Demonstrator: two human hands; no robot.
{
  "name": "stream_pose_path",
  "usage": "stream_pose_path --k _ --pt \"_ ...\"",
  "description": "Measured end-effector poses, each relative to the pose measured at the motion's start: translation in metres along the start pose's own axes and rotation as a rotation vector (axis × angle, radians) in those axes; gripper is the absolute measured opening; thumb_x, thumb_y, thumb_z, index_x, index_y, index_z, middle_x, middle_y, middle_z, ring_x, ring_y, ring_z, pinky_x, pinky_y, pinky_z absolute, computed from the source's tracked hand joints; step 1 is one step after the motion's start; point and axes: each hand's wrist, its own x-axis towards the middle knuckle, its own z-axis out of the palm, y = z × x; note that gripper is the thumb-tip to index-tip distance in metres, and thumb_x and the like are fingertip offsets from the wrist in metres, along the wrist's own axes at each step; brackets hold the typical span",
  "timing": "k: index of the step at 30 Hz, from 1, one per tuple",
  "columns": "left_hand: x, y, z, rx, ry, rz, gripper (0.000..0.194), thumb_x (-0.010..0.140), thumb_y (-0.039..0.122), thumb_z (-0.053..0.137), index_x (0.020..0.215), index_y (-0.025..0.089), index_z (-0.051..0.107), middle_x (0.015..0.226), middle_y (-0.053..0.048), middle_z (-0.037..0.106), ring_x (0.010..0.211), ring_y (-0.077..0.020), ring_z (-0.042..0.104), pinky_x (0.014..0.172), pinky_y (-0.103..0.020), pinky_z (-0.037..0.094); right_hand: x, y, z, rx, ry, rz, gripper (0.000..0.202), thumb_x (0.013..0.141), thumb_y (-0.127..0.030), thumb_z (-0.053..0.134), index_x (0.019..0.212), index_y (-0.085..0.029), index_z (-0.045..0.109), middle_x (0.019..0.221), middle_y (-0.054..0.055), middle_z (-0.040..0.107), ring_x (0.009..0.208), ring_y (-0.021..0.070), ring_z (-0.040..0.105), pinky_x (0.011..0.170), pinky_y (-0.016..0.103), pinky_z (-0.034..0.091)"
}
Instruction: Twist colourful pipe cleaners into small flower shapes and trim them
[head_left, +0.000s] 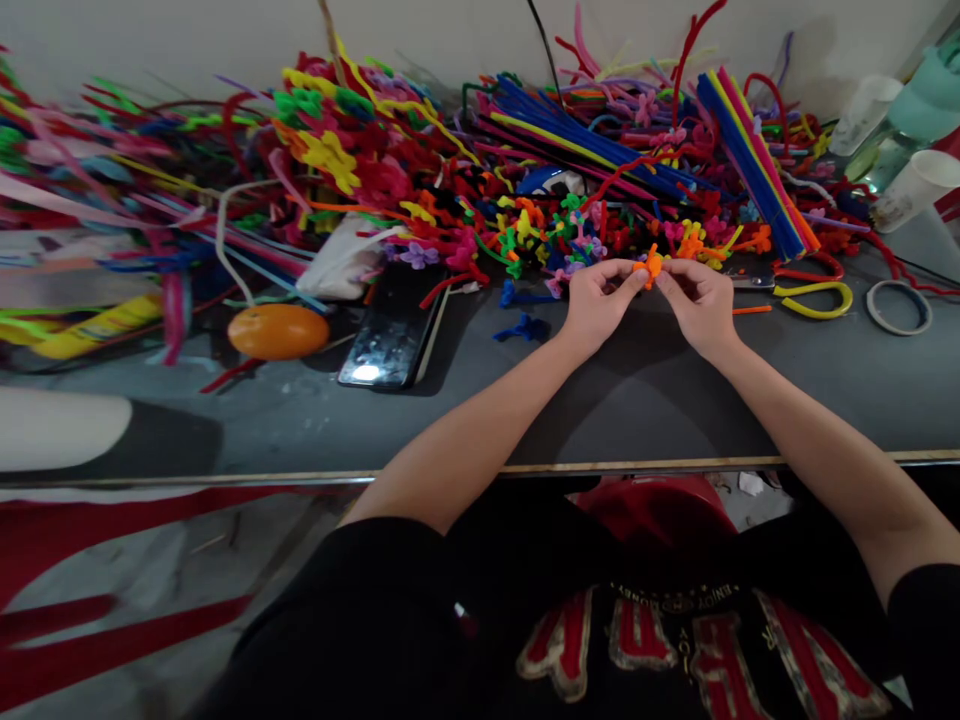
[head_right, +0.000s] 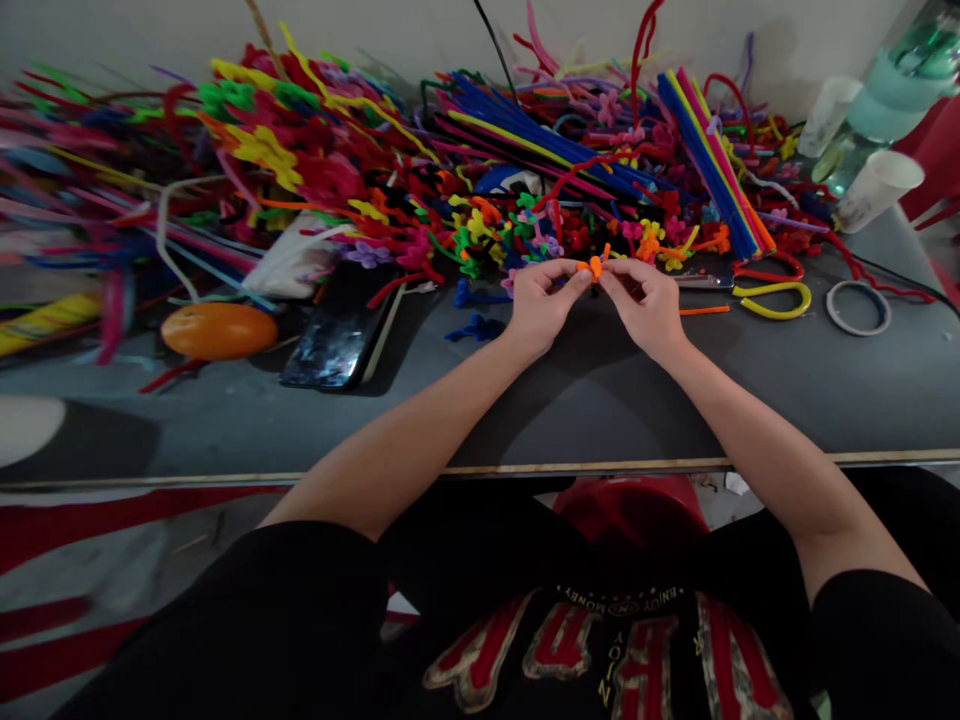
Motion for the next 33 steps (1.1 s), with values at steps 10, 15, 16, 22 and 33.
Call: stream_pose_path --k 10,15,16,22,33 --pt "-0.003 0.007 -0.001 -0.034 0.026 -0.018 0.035 0.08 0.051 0.076 0.072 0.017 0.074 0.072 -0.004 0.074 0.069 -0.0138 0.065 0.067 -0.027 0.051 -0.001 -0.003 -0.006 -0.094 0.016 -0.104 0.016 0.081 -0.038 0.075 0.076 -0.023 0.073 0.084 0.004 0.072 0.086 0.0199 0.067 0.081 0.035 0.055" --pt "-0.004 0.004 0.001 -0.01 0.036 -0.029 0.031 0.081 0.047 0.077 0.074 0.016 0.075 0.073 -0.004 0.074 0.07 -0.0132 0.065 0.067 -0.026 0.05 -0.002 -0.005 -0.006 -0.121 0.006 -0.046 0.019 0.082 -0.037 0.073 0.074 -0.021 0.073 0.065 0.0 0.06 0.067 0.0136 0.057 0.063 0.027 0.046" --pt "-0.004 0.003 0.002 -0.006 0.037 -0.023 0.032 0.081 0.047 0.077 0.074 0.016 0.075 0.074 -0.004 0.074 0.069 -0.013 0.065 0.067 -0.026 0.05 -0.002 -0.005 -0.006 -0.127 0.001 -0.039 0.02 0.083 -0.038 0.073 0.075 -0.02 0.073 0.061 -0.002 0.056 0.062 0.0118 0.053 0.059 0.025 0.043" --pt "-0.004 0.006 -0.004 0.122 -0.001 0.12 0.038 0.086 0.055 0.07 0.1 0.02 0.077 0.09 -0.005 0.077 0.075 -0.0138 0.064 0.067 -0.026 0.049 0.005 -0.002 -0.007 -0.011 -0.035 0.019 0.037 0.075 -0.052 0.078 0.07 -0.017 0.067 0.063 -0.002 0.055 0.057 0.0081 0.046 0.051 0.022 0.035" --pt "0.001 0.008 -0.016 0.362 -0.093 0.454 0.036 0.091 0.055 0.063 0.104 0.024 0.078 0.091 -0.004 0.077 0.085 -0.0181 0.064 0.087 -0.039 0.049 0.005 0.0 -0.005 0.316 -0.25 0.212 0.051 0.068 -0.064 0.08 0.066 -0.018 0.058 0.053 -0.008 0.039 0.043 0.0034 0.029 0.04 0.022 0.022"
